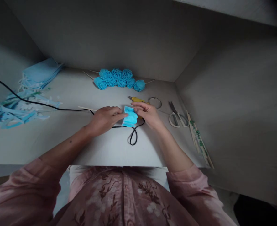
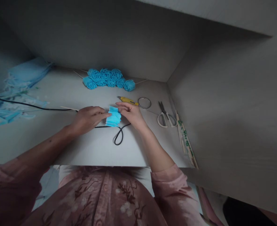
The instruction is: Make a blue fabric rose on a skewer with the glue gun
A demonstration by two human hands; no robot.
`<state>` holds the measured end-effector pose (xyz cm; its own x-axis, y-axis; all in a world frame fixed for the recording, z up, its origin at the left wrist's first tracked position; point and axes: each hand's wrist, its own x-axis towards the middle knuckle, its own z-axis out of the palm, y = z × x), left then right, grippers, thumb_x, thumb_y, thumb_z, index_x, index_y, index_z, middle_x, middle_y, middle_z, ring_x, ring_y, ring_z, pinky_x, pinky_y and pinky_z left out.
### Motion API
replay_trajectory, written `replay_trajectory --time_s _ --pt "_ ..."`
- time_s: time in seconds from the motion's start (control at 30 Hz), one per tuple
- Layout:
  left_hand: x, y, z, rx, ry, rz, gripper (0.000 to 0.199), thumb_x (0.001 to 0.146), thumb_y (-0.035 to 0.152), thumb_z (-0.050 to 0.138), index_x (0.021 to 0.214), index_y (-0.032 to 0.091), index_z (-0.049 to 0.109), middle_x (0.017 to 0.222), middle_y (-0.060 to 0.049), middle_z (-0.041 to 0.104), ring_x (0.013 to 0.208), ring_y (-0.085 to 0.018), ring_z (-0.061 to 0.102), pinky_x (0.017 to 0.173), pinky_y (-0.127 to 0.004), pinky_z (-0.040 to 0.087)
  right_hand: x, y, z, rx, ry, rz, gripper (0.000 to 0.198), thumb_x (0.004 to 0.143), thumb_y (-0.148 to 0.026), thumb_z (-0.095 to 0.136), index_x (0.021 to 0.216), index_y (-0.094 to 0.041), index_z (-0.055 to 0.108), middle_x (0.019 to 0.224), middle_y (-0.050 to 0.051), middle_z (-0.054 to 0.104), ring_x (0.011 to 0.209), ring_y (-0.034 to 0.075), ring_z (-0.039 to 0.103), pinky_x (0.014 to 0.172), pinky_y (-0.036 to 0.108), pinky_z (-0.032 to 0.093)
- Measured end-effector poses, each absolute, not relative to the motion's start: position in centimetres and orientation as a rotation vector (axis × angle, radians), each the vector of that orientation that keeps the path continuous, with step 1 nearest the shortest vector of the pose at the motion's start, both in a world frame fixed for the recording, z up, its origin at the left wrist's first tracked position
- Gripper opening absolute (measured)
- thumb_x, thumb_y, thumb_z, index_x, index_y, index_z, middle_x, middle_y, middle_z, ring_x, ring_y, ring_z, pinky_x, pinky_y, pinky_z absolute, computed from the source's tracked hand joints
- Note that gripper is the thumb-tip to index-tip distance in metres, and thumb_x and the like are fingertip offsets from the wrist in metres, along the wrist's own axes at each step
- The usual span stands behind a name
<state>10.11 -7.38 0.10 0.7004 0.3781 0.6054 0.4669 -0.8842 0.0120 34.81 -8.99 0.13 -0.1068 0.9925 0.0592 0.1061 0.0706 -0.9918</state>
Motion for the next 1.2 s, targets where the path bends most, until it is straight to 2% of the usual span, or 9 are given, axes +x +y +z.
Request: replay_trajectory --time_s 0.1,0.23,0.47,0.67,1.2 --pt "10.3 -7.5 0.1 -2.782 -0.708 -0.919 0.039 0.110 0.024 0.041 0.117 0.029 0.079 0.092 -0.002 0.073 0.074 -0.014 0.060 0.066 -0.026 0.039 34.7 -8.9 0.0 -1.194 -1.412 1.152 0.043 0.082 -0.041 0.075 0.118 -0.018 0.077 0.105 0.010 0.082 0.095 0.022 0.077 0.090 0.038 0.061" --pt "10.4 -7.5 0.1 -2.837 -0.772 -0.907 0.037 0.109 0.025 0.042 0.116 0.027 0.078 0.091 -0.001 0.073 0.069 -0.012 0.058 0.060 -0.024 0.036 34.4 -9.3 0.4 -1.163 -1.469 1.057 0.036 0.084 -0.036 0.071 0.116 -0.020 0.078 0.106 0.008 0.083 0.100 0.021 0.077 0.092 0.037 0.061" --pt "10.0 -7.1 -0.7 -2.978 -0.712 -1.022 0.034 0.105 0.017 0.046 0.124 0.026 0.073 0.099 -0.002 0.072 0.074 -0.010 0.061 0.066 -0.019 0.040 34.1 -10.1 1.2 -1.131 -1.626 0.934 0.034 0.088 -0.031 0.064 0.118 -0.021 0.077 0.110 0.008 0.082 0.106 0.022 0.078 0.098 0.039 0.061" --pt "9.9 -6.9 -0.8 -2.986 -0.746 -1.012 0.037 0.102 0.014 0.048 0.126 0.027 0.073 0.099 -0.002 0.071 0.071 -0.009 0.060 0.064 -0.018 0.040 34.3 -10.3 1.5 -1.137 -1.703 0.847 0.037 0.089 -0.030 0.062 0.123 -0.022 0.076 0.111 0.007 0.082 0.104 0.021 0.078 0.097 0.038 0.061" --pt "9.9 -6.9 -0.7 -2.989 -0.761 -1.052 0.033 0.104 0.018 0.050 0.124 0.028 0.074 0.099 -0.002 0.071 0.077 -0.010 0.064 0.068 -0.018 0.044 34.4 -10.8 2.4 -1.118 -1.824 0.745 0.033 0.093 -0.030 0.059 0.120 -0.023 0.077 0.107 0.005 0.083 0.099 0.022 0.078 0.093 0.037 0.061"
